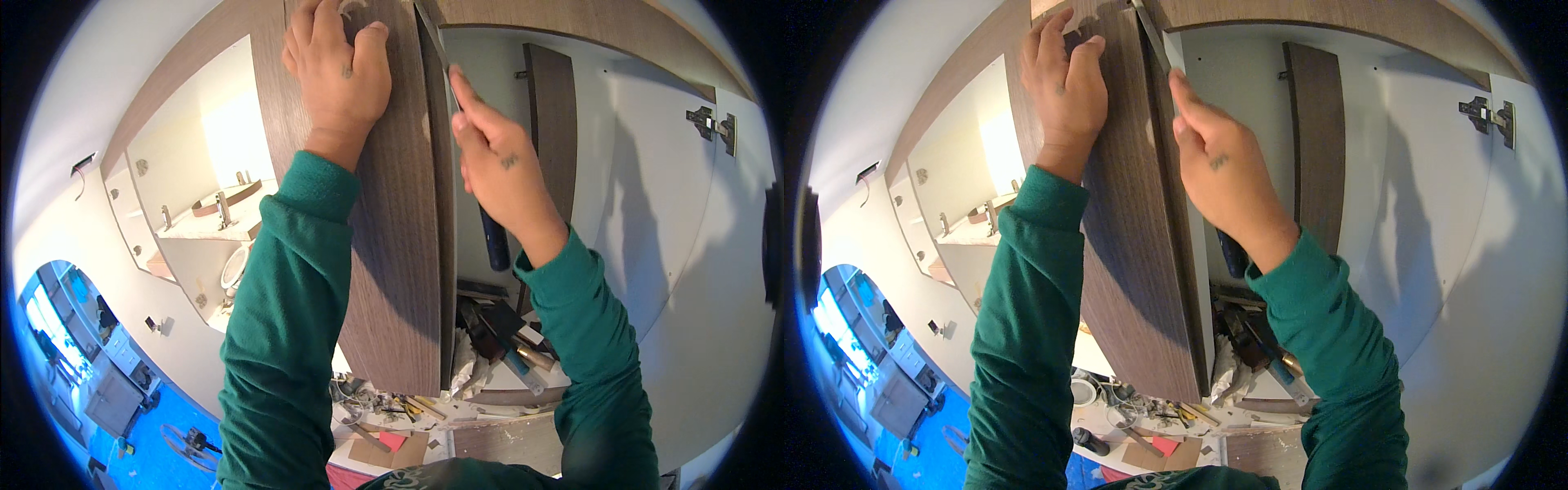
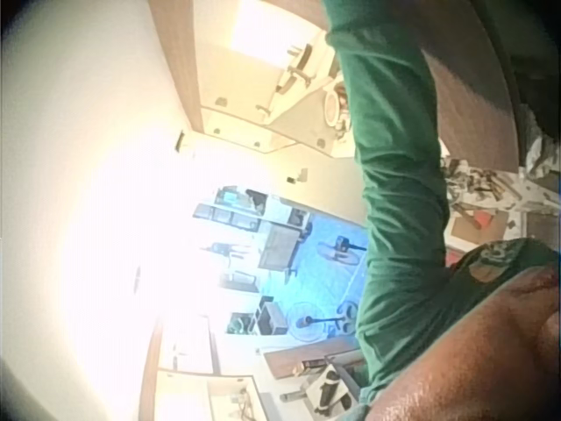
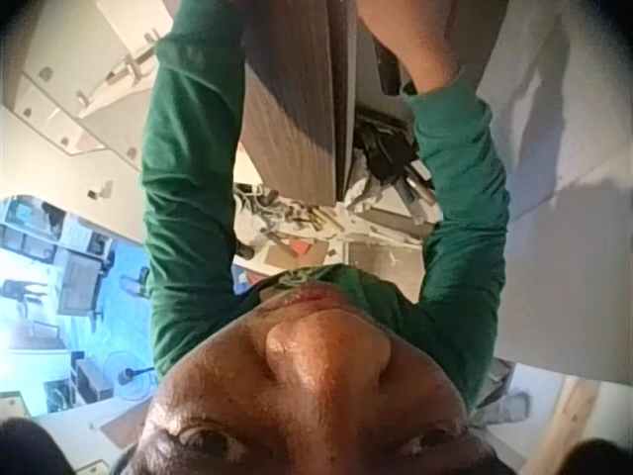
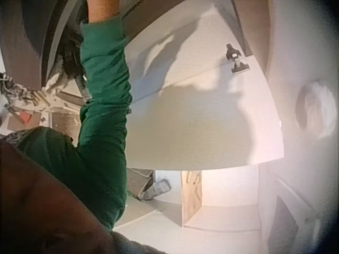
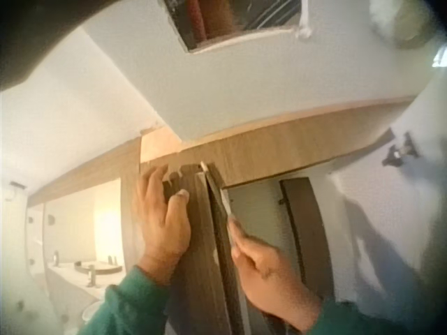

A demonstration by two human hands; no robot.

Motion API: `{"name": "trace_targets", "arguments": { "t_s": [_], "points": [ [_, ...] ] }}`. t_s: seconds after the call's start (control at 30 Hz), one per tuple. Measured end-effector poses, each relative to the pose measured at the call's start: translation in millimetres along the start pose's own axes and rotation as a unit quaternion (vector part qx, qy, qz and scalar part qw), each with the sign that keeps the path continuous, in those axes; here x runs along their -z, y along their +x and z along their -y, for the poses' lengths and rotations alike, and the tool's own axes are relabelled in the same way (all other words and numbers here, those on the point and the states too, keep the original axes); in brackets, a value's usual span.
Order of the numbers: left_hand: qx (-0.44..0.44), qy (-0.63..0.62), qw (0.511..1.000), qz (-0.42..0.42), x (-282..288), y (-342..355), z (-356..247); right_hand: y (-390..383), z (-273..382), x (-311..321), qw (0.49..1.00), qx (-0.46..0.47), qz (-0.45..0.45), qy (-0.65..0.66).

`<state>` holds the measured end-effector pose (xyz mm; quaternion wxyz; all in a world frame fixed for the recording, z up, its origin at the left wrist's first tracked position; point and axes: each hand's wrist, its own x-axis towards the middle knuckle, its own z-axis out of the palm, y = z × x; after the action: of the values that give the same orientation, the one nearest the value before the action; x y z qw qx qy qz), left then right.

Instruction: The person applies edge banding to a wooden cabinet door using a utility knife to trim the excess and a plastic scraper to press the edge into place. The person repeatedly trims and presses the edge along the door's perimeter.

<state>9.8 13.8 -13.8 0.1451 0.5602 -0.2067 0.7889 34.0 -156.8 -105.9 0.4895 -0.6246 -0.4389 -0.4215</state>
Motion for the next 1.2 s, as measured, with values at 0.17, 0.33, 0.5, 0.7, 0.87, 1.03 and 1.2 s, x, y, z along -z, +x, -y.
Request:
{"name": "trace_targets", "arguments": {
  "t_s": [0.17, 0.33, 0.5, 0.7, 0.87, 1.03, 1.2],
  "points": [
    [-0.038, 0.011, 0.998, -0.04, -5, -1, 22, -20, 10, 18, 0.997, -0.042, -0.007, 0.066],
    [0.017, -0.001, 1.0, 0.012, 3, -1, 4, -22, 34, 37, 0.98, -0.13, -0.011, 0.152],
    [0.041, -0.005, 0.999, 0.028, 4, 1, -2, -18, 19, 44, 0.978, -0.117, -0.017, 0.17],
    [0.032, 0.013, 0.999, 0.029, 4, 0, -1, -3, 17, 37, 0.988, -0.08, -0.012, 0.131],
    [0.017, 0.007, 1.0, 0.021, 4, 1, 0, 23, 14, 28, 0.993, -0.061, 0.021, 0.098],
    [0.012, 0.008, 1.0, 0.012, 2, 0, -1, 48, -3, 17, 0.995, -0.038, 0.0, 0.09],
    [-0.001, 0.024, 1.0, 0.002, 2, 0, 3, 55, 0, 17, 0.98, -0.054, 0.031, 0.19]
  ]
}}
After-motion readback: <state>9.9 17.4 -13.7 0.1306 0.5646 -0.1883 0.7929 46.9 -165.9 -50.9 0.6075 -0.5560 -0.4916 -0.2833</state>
